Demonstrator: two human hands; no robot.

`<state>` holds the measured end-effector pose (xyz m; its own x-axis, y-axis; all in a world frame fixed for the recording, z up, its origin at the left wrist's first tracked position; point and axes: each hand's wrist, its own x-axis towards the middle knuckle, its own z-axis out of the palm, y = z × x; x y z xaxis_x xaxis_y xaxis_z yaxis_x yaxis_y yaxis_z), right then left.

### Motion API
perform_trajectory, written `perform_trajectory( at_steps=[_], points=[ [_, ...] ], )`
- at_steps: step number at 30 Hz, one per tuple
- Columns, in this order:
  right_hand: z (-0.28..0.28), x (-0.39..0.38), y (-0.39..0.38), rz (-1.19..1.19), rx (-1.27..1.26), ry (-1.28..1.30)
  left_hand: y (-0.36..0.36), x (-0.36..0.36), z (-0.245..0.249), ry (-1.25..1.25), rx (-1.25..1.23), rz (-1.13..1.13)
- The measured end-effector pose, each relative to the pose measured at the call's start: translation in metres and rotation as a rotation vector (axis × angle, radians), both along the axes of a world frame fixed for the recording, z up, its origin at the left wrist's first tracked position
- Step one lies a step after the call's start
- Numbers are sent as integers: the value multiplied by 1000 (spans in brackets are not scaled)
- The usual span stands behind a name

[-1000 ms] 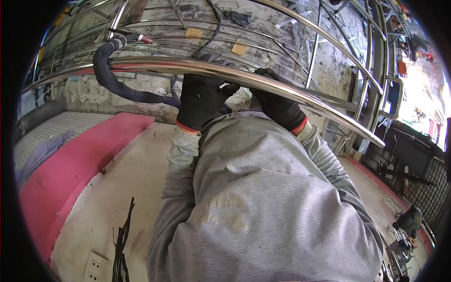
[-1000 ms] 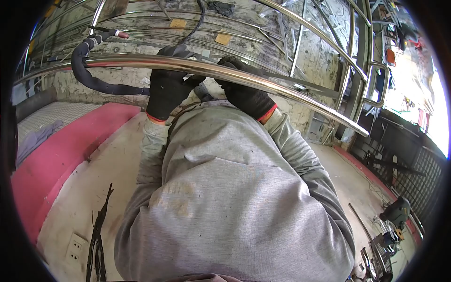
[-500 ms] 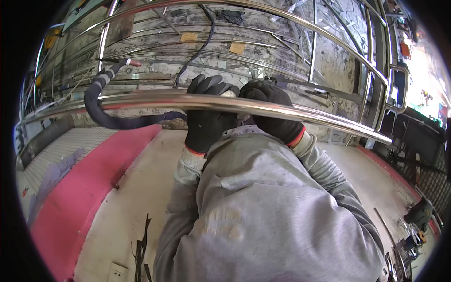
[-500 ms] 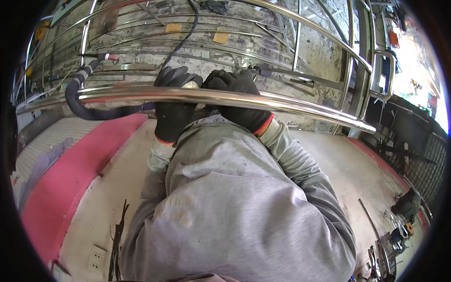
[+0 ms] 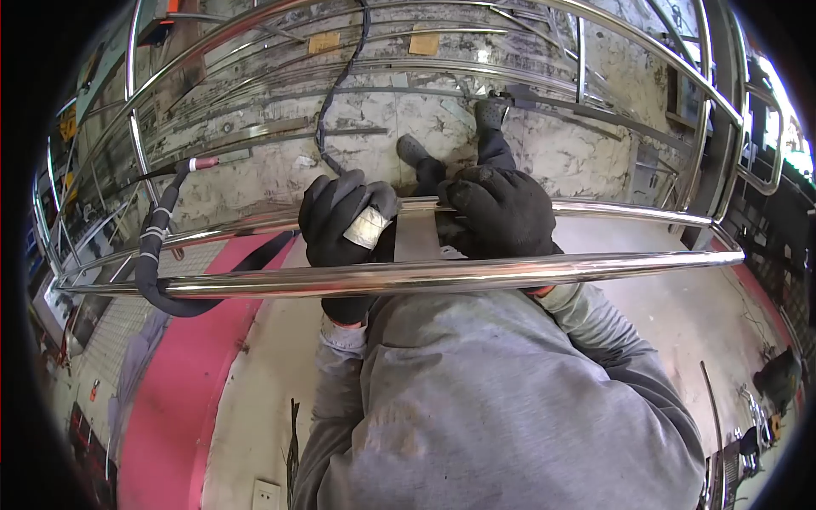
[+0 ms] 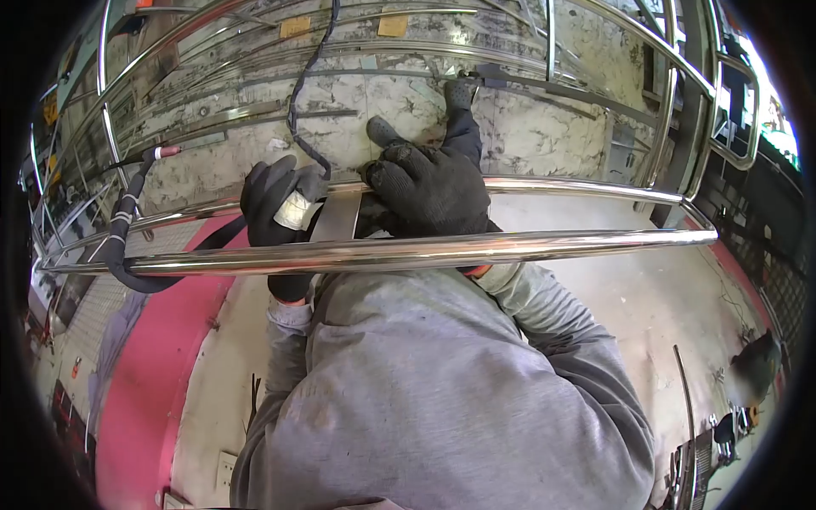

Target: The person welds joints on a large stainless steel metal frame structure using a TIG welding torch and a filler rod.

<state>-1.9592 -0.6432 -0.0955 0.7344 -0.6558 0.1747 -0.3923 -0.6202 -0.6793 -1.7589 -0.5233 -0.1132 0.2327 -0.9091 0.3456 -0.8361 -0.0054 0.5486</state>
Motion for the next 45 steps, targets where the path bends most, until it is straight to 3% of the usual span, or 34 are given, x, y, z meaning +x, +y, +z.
perform_trajectory(
  at_steps=[8, 12, 14, 21, 23, 45],
  points=[
    [1, 2, 3, -13, -15, 84, 8, 2, 2, 79, 59, 33],
    [-4, -4, 6, 11, 159, 76, 5, 1, 0, 124, 29, 27],
    [3, -2, 1, 31, 36, 95, 4, -1, -5, 105, -14, 43],
    [-1, -1, 2, 3, 3, 44, -1, 0, 0, 81, -34, -1],
    [-7, 3, 1, -6, -44, -128, -1, 1, -3, 56, -32, -6],
    [-11, -1, 8, 15, -99, -137, 2, 0, 6, 117, 13, 17]
  ],
)
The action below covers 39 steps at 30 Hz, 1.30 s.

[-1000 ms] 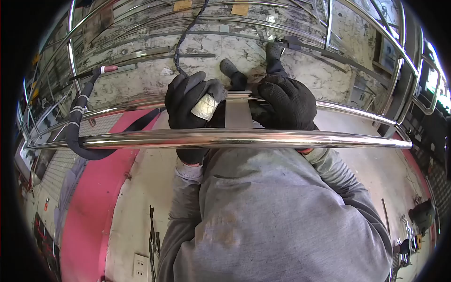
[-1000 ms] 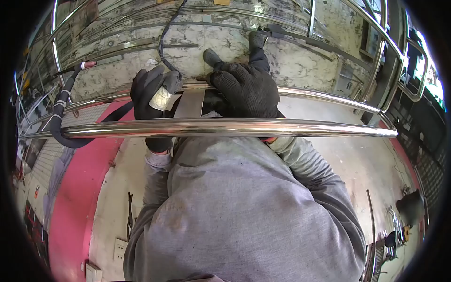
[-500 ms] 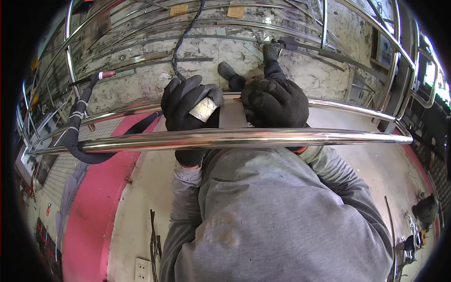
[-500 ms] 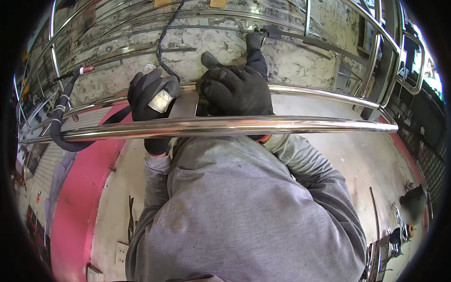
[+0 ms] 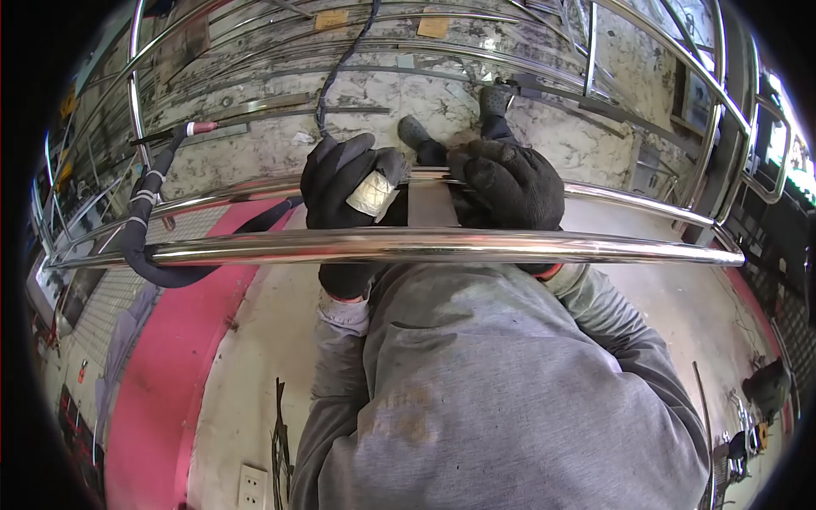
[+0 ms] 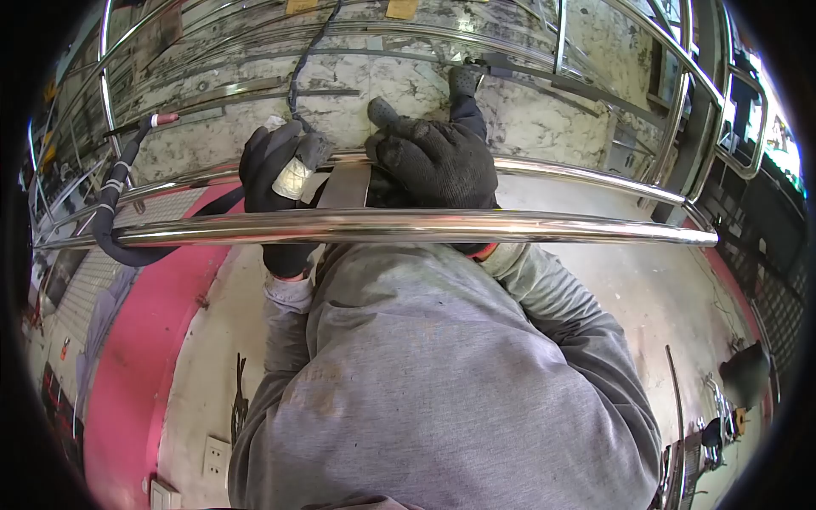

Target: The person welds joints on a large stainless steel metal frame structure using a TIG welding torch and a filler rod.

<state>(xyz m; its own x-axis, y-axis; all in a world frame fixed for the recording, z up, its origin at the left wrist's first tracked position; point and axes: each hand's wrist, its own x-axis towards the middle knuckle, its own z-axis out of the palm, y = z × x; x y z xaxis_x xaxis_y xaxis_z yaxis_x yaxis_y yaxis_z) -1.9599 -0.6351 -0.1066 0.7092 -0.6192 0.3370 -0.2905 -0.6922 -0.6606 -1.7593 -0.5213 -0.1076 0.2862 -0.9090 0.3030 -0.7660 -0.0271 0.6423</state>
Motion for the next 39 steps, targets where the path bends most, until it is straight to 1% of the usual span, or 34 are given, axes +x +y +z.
perform_trajectory(
  at_steps=[2, 3, 5, 10, 13, 15, 18, 19, 21, 22, 23, 24, 25, 27, 28, 29, 31, 32, 33, 35, 36, 38, 39],
  points=[
    [11, 3, 3, -116, 55, 35, 0, 4, 2, -27, 26, -40],
    [17, 3, -1, -118, 52, 40, 0, 6, 2, -57, 54, -79],
    [28, 4, -8, -70, 50, 97, 1, 5, -3, -66, 54, -70],
    [6, 2, 1, -65, 54, 51, 3, 7, -6, -121, 12, -96],
    [10, -1, -2, -55, 59, 74, 3, 6, -5, -133, 0, -101],
    [14, -1, 0, -56, 79, 97, 3, 4, 0, -59, 29, -65],
    [13, -2, 0, -80, 106, 58, 3, 7, -2, -121, 38, -108],
    [6, -4, 1, -64, 120, 20, 3, 5, -4, -120, 35, -108],
    [2, -2, -1, -49, 135, -18, 4, 3, -7, -34, 27, -20],
    [3, 1, -3, 4, 95, -24, 4, 2, -8, -5, 25, 9],
    [5, 4, -6, 58, 53, -33, 3, 3, -6, -22, -1, -29],
    [9, 7, -7, 113, 97, -29, 3, 3, -4, -40, -28, -63],
    [12, 8, -7, 126, 94, -31, 4, 2, -3, -43, -30, -50],
    [18, 13, -9, 254, 54, 55, 3, 1, -3, -98, -70, -64],
    [15, 18, -6, 231, -20, 23, 4, 6, -10, -159, -93, -122],
    [-2, 11, -3, 212, -68, 85, 8, 5, -14, -122, -74, -110],
    [3, 10, -4, 208, -89, 109, 10, 4, -10, -80, -39, -123],
    [6, 12, -1, 158, -25, 139, 14, 2, -12, -104, -97, -94],
    [8, 14, 1, 158, -43, 133, 16, 4, -13, -95, -42, -86],
    [12, 15, 4, 131, 50, 112, 17, 1, -14, -16, -147, -35],
    [8, 15, 6, 148, 30, 115, 19, 1, -14, -17, -166, -17],
    [-8, 11, 6, 135, 30, -4, 22, 1, -13, 25, -58, -48],
    [-10, 10, 7, 149, 12, -3, 22, 3, -8, 24, -75, -34]
  ],
)
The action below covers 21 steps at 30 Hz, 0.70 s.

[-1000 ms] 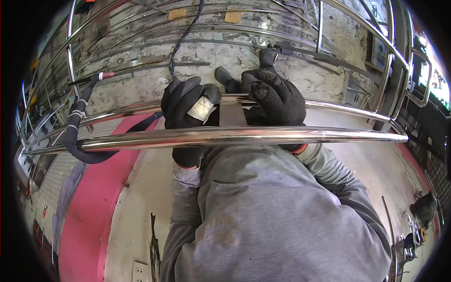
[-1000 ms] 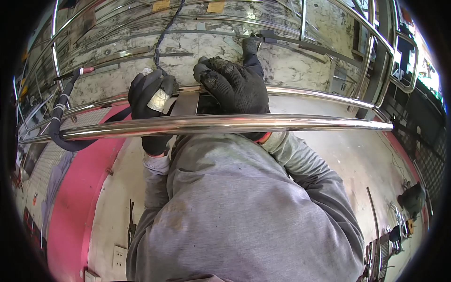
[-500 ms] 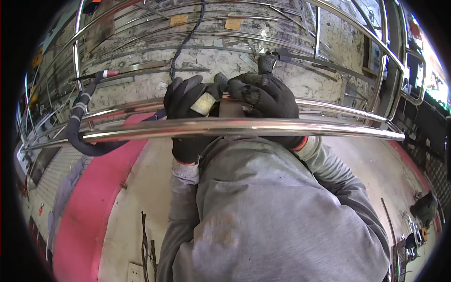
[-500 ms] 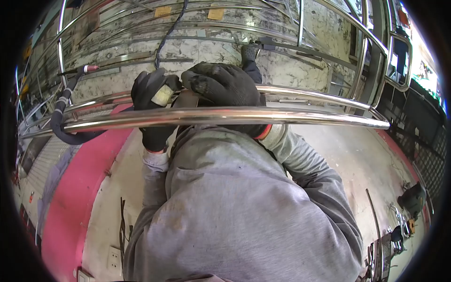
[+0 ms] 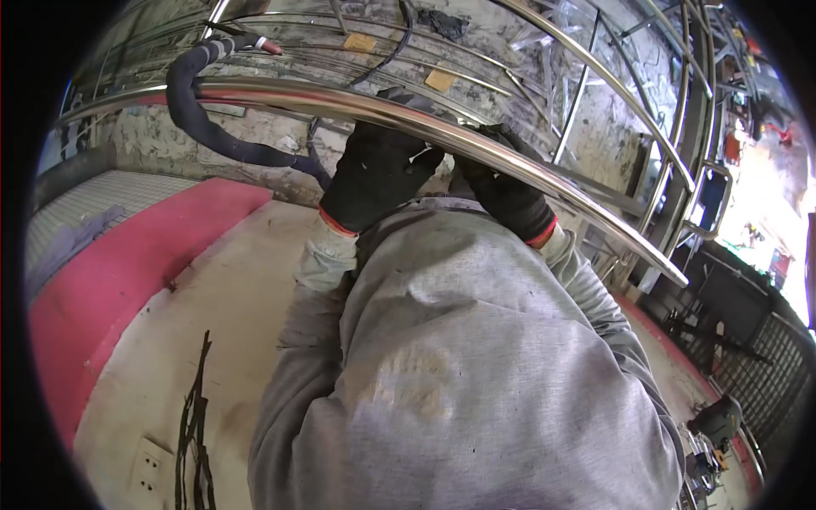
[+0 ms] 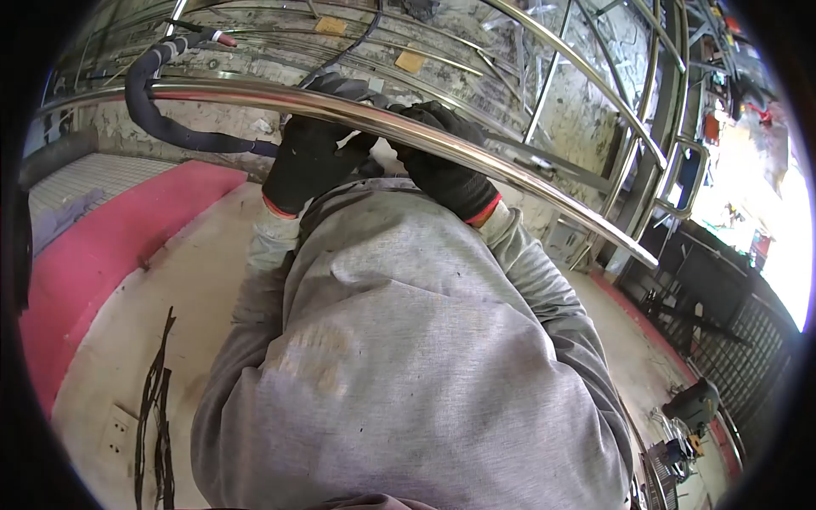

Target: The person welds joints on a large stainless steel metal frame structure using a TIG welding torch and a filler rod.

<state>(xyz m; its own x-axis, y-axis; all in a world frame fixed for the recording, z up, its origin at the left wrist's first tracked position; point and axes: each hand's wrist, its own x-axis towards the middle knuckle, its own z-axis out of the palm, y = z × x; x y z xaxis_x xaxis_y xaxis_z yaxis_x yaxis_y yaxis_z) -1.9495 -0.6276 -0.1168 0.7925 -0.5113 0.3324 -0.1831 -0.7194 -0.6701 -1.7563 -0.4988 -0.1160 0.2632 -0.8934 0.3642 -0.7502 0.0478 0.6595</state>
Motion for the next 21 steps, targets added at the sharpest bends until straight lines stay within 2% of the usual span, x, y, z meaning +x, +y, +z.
perform_trajectory(
  at_steps=[2, 3, 5, 6, 7, 8, 9, 10, 11, 12, 14, 18, 19, 21],
  points=[
    [-4, -3, 2, -12, -11, 13, 3, 8, 12, 124, -132, -31],
    [-7, -3, 2, -6, -22, 12, 14, 15, 17, 120, -22, -75],
    [-11, -2, 2, 15, -287, 5, 24, 31, 43, 144, 33, -137],
    [-9, 0, 4, 15, -291, 1, 29, 39, 55, 170, 99, -205],
    [-6, 2, 7, -17, -168, -17, 42, 44, 63, 286, 104, -196],
    [-4, 3, 10, -51, -45, -35, 53, 51, 73, 282, 103, -199],
    [-11, 1, 8, -56, -45, -39, 63, 59, 85, 476, 102, -218],
    [-22, -3, 6, -41, -172, -55, 70, 62, 98, 670, 103, -237],
    [-32, -8, 4, -27, -298, -68, 81, 56, 113, 754, 58, -134],
    [-30, -9, 5, -35, -296, -70, 89, 60, 121, 712, 29, -70],
    [-18, -7, 4, 25, -17, -5, 103, 80, 130, 369, -37, 79],
    [-6, -6, 5, 20, -11, -15, 99, 144, 171, -519, -188, 388],
    [-11, -7, 4, 8, -235, 8, 93, 160, 185, -722, -172, 414],
    [-17, -8, 4, 0, -460, 17, 77, 196, 200, -987, -83, 386]
  ],
)
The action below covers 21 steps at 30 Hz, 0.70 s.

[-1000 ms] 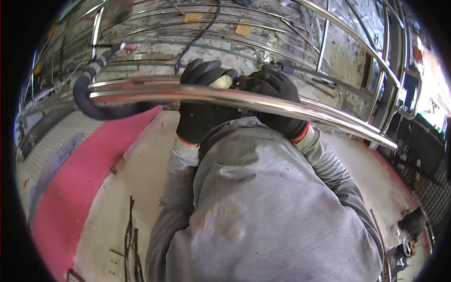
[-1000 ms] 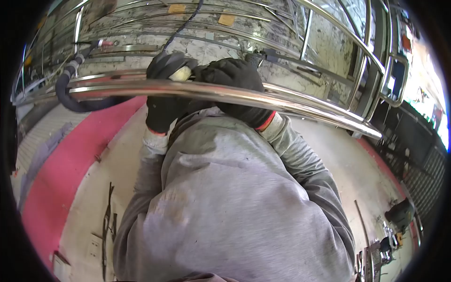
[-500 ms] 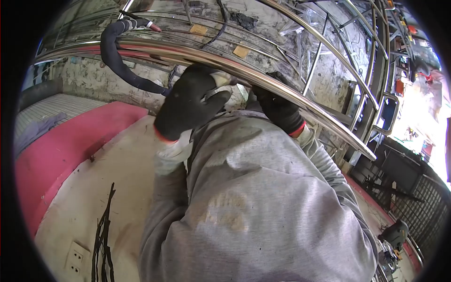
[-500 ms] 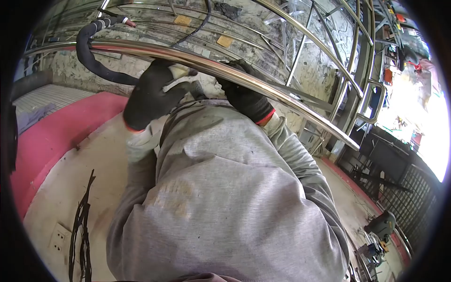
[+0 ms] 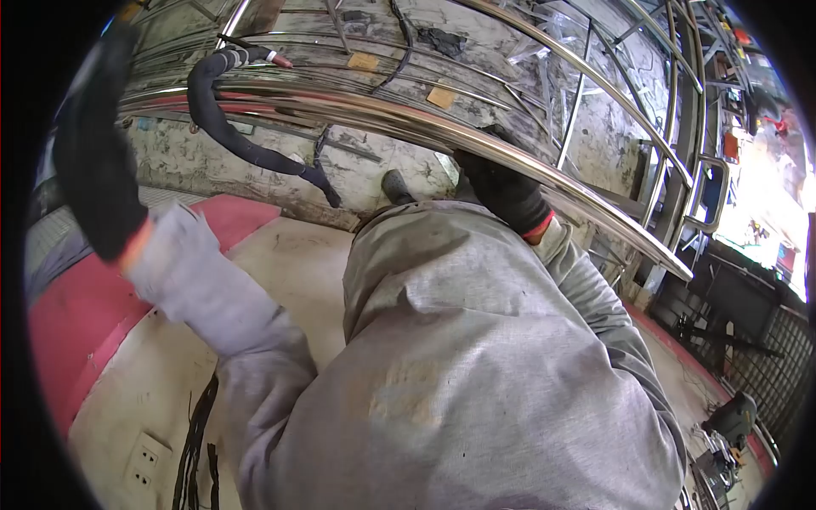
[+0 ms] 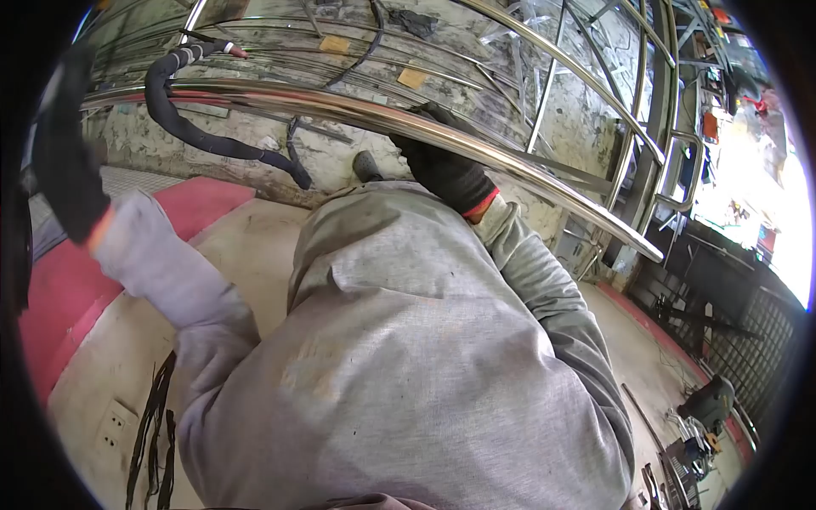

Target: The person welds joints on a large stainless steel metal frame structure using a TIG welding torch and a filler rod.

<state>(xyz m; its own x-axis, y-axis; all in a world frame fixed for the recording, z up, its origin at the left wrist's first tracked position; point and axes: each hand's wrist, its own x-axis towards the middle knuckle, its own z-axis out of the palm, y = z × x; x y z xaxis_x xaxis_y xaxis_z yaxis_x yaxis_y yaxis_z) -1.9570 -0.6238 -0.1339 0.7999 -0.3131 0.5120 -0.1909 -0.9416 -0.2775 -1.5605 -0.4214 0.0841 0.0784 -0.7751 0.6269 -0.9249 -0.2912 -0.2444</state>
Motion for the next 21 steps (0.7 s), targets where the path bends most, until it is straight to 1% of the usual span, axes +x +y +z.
perform_trajectory(
  at_steps=[1, 2, 3, 4, 5, 6, 7, 8, 9, 10, 11, 13, 14, 15, 16, 17, 19, 21],
  points=[
    [-1, 0, 0, 13, 204, -53, -4, 13, -3, -96, 34, 16],
    [-2, 1, -1, 15, 304, -82, -8, 27, -6, -194, 64, 29],
    [-2, 3, -3, 17, 404, -117, -14, 21, -6, -156, 52, 6],
    [1, 6, -4, 34, 394, -74, -18, 6, -3, -40, 39, -39],
    [4, 4, -1, 46, 393, -26, -18, -18, -3, 234, 40, -147],
    [20, 8, 0, 34, 466, -2, -20, -42, 0, 597, 55, -291],
    [19, 8, 0, 12, 471, -7, -21, -63, 2, 925, 140, -476],
    [17, 8, -4, 35, 441, 4, -27, -72, 9, 1045, 463, -834],
    [15, 7, -5, 56, 412, 16, -34, -90, 5, 1091, 527, -957],
    [13, 9, -2, 2, 644, 56, -41, -108, 2, 1144, 603, -1078],
    [17, 10, -3, -20, 648, 46, -48, -126, -1, 1200, 689, -1192],
    [32, 12, -8, -17, 633, 169, -44, -148, -34, 1285, 740, -746],
    [32, 11, -8, -33, 638, 161, -45, -155, -57, 1054, 756, -539],
    [31, 11, -9, -16, 621, 126, -50, -167, -86, 1073, 526, -473],
    [31, 11, -10, 5, 603, 91, -53, -173, -109, 925, 436, -385],
    [31, 11, -11, 0, 603, 85, -55, -177, -122, 919, 441, -390],
    [31, 7, -12, 19, 359, 7, -60, -183, -141, 740, 304, -305],
    [36, -2, -13, 8, 395, -8, -65, -184, -157, 738, 350, -311]
  ],
)
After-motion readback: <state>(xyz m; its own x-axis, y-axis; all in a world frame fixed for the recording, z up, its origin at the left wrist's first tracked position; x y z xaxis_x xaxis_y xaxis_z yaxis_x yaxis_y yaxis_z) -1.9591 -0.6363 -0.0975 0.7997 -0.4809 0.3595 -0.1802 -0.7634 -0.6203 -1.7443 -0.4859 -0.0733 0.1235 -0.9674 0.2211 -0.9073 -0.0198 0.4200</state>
